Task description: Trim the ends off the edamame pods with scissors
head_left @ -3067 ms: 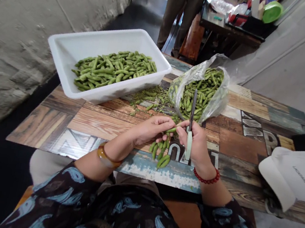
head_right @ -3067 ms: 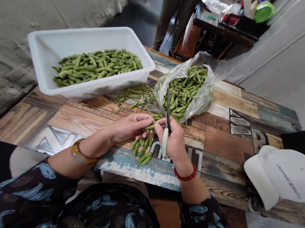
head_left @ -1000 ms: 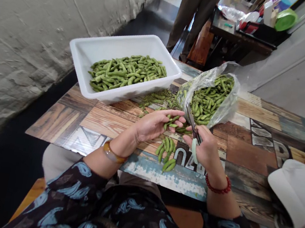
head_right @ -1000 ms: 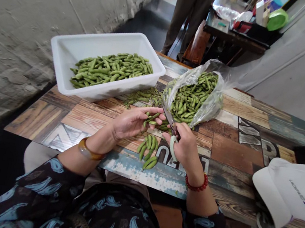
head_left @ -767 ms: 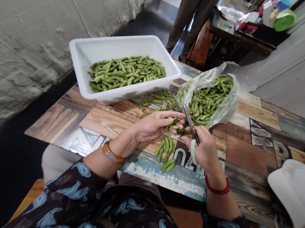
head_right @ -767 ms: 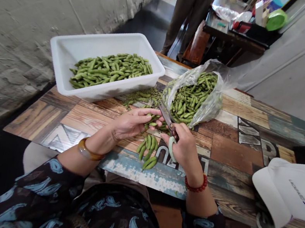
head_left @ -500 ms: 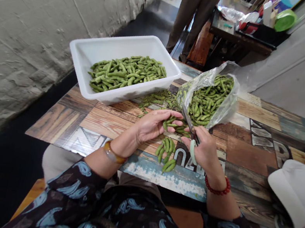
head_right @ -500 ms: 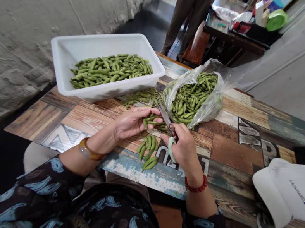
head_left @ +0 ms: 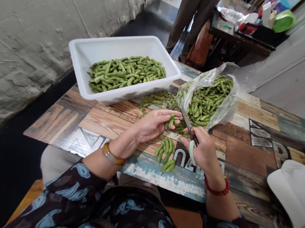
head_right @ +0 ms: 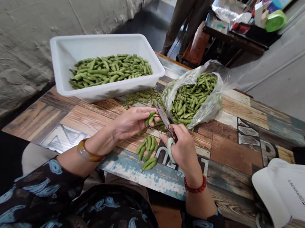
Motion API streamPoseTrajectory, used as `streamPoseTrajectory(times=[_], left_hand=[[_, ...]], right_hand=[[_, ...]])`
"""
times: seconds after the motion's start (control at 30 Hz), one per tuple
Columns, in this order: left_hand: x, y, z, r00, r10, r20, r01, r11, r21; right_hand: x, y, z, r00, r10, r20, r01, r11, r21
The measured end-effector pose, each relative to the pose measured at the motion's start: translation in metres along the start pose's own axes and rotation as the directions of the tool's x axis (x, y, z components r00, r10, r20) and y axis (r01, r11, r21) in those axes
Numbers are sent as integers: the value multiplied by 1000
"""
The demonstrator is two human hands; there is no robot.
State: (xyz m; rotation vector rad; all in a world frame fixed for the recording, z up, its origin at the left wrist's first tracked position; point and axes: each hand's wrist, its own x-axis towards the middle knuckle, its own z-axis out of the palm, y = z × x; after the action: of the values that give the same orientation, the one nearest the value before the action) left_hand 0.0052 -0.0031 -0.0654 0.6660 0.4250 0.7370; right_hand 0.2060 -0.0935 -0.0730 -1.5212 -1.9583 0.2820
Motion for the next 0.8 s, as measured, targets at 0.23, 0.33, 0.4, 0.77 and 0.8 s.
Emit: streamPoseTrajectory(times=[0.23, 0.33, 0.4, 0.77, 0.8], left_hand=[[-2, 1, 3, 1000, 27, -11, -26, 998, 51], [-3, 2, 4, 998, 41, -50, -39, 998, 42], [-3, 2, 5, 998, 39, -57, -37, 999, 35], [-2, -7, 4, 999, 36, -2, -36, 999, 30], [-2, -7, 4, 1000, 31, 4, -31, 999, 32]], right_hand=[[0, 1, -3, 1000, 3, -6, -3, 1000, -4], [0, -1, -4, 1000, 2, 12, -2, 1000, -8], [-1, -4, -4, 999, 23, 23, -22, 999, -27], [-1, -10, -1, 997, 37, 66, -35, 999, -26], [-1, -9, -1, 997, 34, 63, -33, 999, -17]])
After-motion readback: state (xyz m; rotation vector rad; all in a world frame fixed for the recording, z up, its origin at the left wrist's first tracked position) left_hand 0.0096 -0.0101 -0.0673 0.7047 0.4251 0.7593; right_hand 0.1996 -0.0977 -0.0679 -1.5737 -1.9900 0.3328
